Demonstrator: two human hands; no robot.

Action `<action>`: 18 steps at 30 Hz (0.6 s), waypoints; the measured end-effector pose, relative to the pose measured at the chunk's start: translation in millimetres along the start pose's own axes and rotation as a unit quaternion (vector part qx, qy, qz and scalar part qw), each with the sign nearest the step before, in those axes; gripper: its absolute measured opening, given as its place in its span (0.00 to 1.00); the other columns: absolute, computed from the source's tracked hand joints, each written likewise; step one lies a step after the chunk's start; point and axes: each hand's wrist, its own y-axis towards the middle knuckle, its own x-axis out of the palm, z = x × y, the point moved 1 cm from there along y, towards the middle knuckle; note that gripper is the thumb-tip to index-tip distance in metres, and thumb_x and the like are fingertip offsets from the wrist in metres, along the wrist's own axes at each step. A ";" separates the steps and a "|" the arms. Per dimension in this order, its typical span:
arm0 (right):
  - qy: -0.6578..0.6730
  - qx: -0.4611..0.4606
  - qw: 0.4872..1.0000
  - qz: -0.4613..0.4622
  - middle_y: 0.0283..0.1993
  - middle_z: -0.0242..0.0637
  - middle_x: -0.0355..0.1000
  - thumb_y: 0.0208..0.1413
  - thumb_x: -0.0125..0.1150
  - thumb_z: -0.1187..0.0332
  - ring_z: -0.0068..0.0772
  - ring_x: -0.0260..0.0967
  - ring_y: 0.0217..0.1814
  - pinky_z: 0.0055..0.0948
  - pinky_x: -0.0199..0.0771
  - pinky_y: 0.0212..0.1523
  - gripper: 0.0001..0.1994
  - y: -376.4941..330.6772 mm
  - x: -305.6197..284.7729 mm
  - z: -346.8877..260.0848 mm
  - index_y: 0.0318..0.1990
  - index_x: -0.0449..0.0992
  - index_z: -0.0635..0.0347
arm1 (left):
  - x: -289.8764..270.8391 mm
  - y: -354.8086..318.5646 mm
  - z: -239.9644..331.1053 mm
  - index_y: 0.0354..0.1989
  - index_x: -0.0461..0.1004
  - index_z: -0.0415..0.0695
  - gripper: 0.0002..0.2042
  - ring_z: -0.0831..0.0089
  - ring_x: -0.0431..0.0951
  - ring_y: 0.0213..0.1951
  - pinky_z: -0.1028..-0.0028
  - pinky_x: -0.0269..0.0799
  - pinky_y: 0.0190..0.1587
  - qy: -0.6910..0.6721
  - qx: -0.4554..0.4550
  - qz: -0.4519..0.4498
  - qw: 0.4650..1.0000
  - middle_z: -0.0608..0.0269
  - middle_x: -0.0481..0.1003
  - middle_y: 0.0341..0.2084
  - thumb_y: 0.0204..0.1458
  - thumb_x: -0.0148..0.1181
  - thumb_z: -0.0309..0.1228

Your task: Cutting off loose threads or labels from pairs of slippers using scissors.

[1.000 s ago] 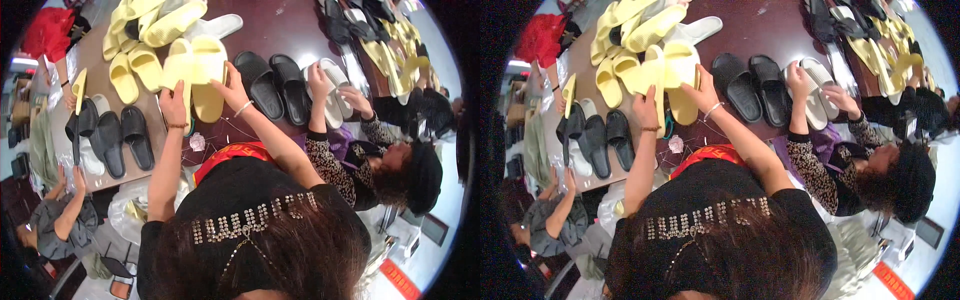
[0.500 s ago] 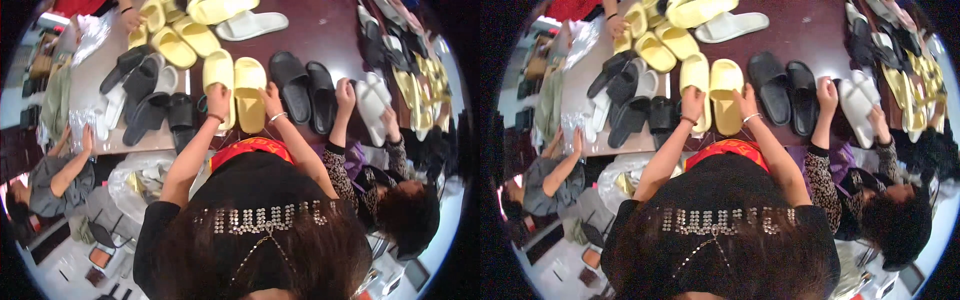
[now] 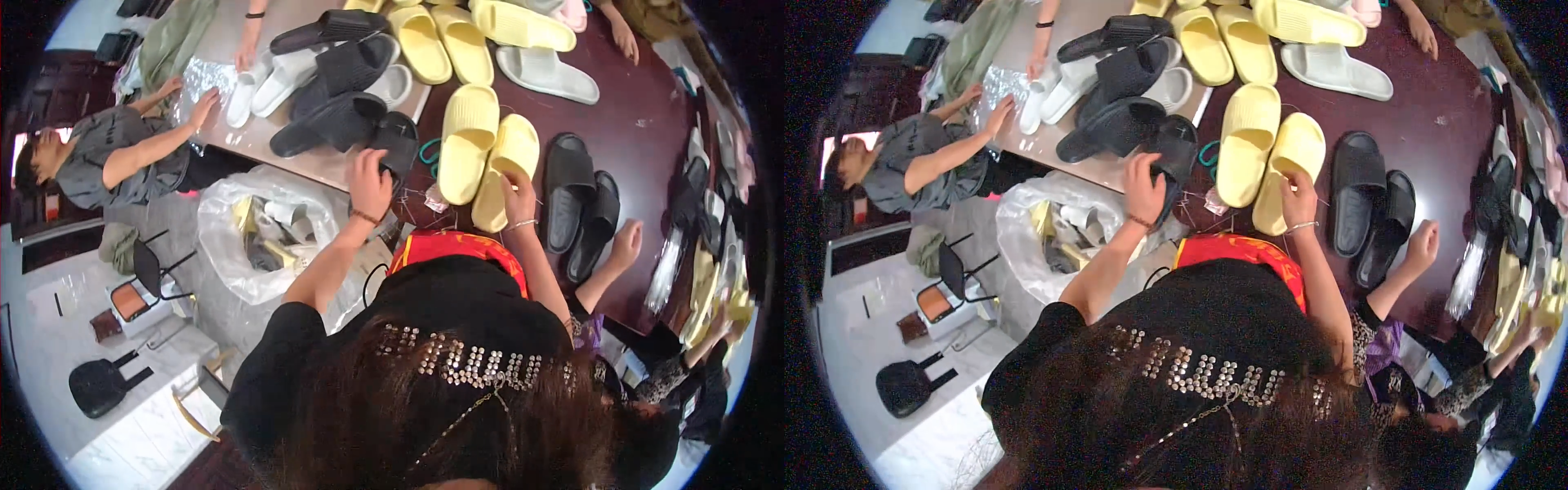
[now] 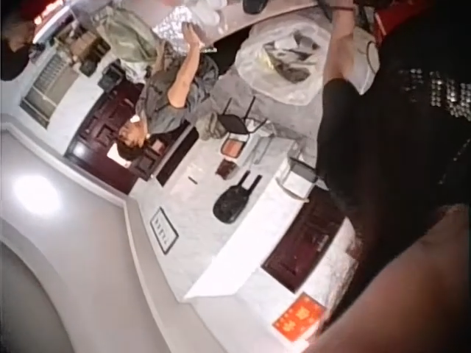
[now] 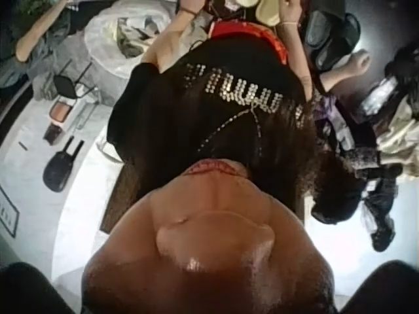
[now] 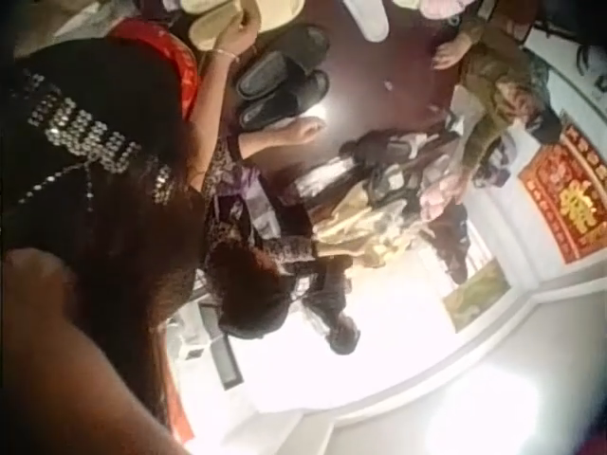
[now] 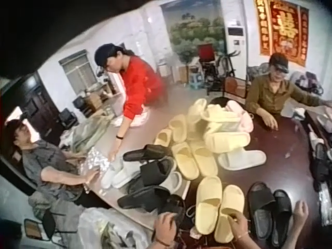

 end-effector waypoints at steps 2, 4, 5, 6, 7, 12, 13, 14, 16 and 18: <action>-0.127 -0.103 0.986 0.015 0.41 0.45 0.64 0.45 0.54 0.68 0.42 0.60 0.46 0.32 0.61 0.47 0.12 2.6 6.0 2.5 0.38 0.70 0.64 | 0.8 -9.1 -17.6 0.49 0.61 0.46 0.26 0.54 0.60 0.47 0.61 0.55 0.49 0.036 -0.061 0.022 0.997 0.50 0.63 0.41 0.37 0.57 0.25; -0.188 -0.155 0.969 0.024 0.42 0.44 0.63 0.45 0.54 0.68 0.41 0.61 0.46 0.30 0.61 0.47 0.13 5.4 11.1 11.5 0.38 0.70 0.64 | 2.1 -16.1 -31.0 0.54 0.55 0.48 0.32 0.50 0.56 0.50 0.56 0.51 0.51 0.095 -0.170 0.052 0.980 0.47 0.60 0.44 0.35 0.57 0.25; -0.192 -0.147 0.970 0.018 0.41 0.45 0.64 0.45 0.54 0.67 0.41 0.61 0.46 0.30 0.61 0.47 0.13 8.9 13.1 16.2 0.38 0.70 0.63 | 2.0 -12.5 -34.1 0.54 0.55 0.48 0.32 0.50 0.56 0.50 0.56 0.51 0.51 0.093 -0.171 0.056 0.979 0.47 0.60 0.44 0.35 0.57 0.25; -0.197 -0.138 0.971 0.014 0.41 0.45 0.64 0.45 0.55 0.67 0.42 0.60 0.46 0.31 0.61 0.47 0.13 12.1 13.9 21.1 0.38 0.70 0.63 | 2.8 -4.9 -38.5 0.55 0.53 0.49 0.34 0.49 0.55 0.51 0.55 0.51 0.51 0.114 -0.159 0.069 0.978 0.45 0.59 0.44 0.34 0.57 0.24; -0.201 -0.128 0.971 0.012 0.41 0.45 0.64 0.44 0.55 0.66 0.42 0.60 0.46 0.31 0.61 0.48 0.14 15.2 12.7 26.1 0.38 0.70 0.63 | 4.3 3.9 -42.9 0.57 0.50 0.49 0.36 0.48 0.54 0.51 0.54 0.50 0.50 0.135 -0.145 0.081 0.977 0.43 0.59 0.44 0.34 0.57 0.23; -0.172 -0.130 0.976 -0.016 0.41 0.47 0.63 0.43 0.57 0.65 0.44 0.59 0.46 0.32 0.60 0.48 0.15 12.0 12.1 9.1 0.39 0.70 0.62 | 21.1 30.0 -47.1 0.59 0.48 0.52 0.40 0.48 0.53 0.52 0.54 0.51 0.50 0.201 -0.029 -0.020 0.979 0.40 0.57 0.45 0.32 0.56 0.22; -0.187 -0.131 0.974 -0.002 0.41 0.47 0.63 0.43 0.57 0.64 0.45 0.59 0.47 0.33 0.60 0.48 0.16 13.3 12.5 8.0 0.39 0.69 0.62 | 24.5 37.2 -44.2 0.59 0.48 0.52 0.40 0.48 0.53 0.52 0.54 0.51 0.50 0.197 -0.024 -0.019 0.980 0.40 0.57 0.45 0.32 0.56 0.22; -0.202 -0.130 0.971 0.010 0.41 0.47 0.63 0.42 0.57 0.63 0.46 0.59 0.47 0.34 0.60 0.48 0.16 14.6 12.8 7.1 0.39 0.69 0.62 | 28.2 43.7 -40.8 0.58 0.50 0.52 0.38 0.48 0.55 0.51 0.56 0.53 0.49 0.166 -0.015 -0.018 0.986 0.41 0.58 0.44 0.32 0.55 0.21; -0.219 -0.128 0.967 0.026 0.41 0.48 0.63 0.42 0.58 0.63 0.47 0.59 0.47 0.35 0.60 0.48 0.17 16.9 12.7 6.0 0.40 0.69 0.61 | 34.4 52.3 -33.8 0.56 0.54 0.52 0.35 0.49 0.59 0.48 0.59 0.55 0.47 0.103 0.003 -0.018 0.995 0.44 0.61 0.43 0.33 0.53 0.19; -0.251 -0.134 0.958 0.044 0.42 0.49 0.63 0.42 0.57 0.59 0.48 0.58 0.47 0.37 0.59 0.48 0.18 20.1 11.8 5.1 0.40 0.69 0.61 | 29.6 61.9 -31.9 0.55 0.56 0.51 0.33 0.49 0.61 0.47 0.61 0.55 0.49 0.090 0.004 -0.039 0.995 0.44 0.62 0.43 0.34 0.52 0.19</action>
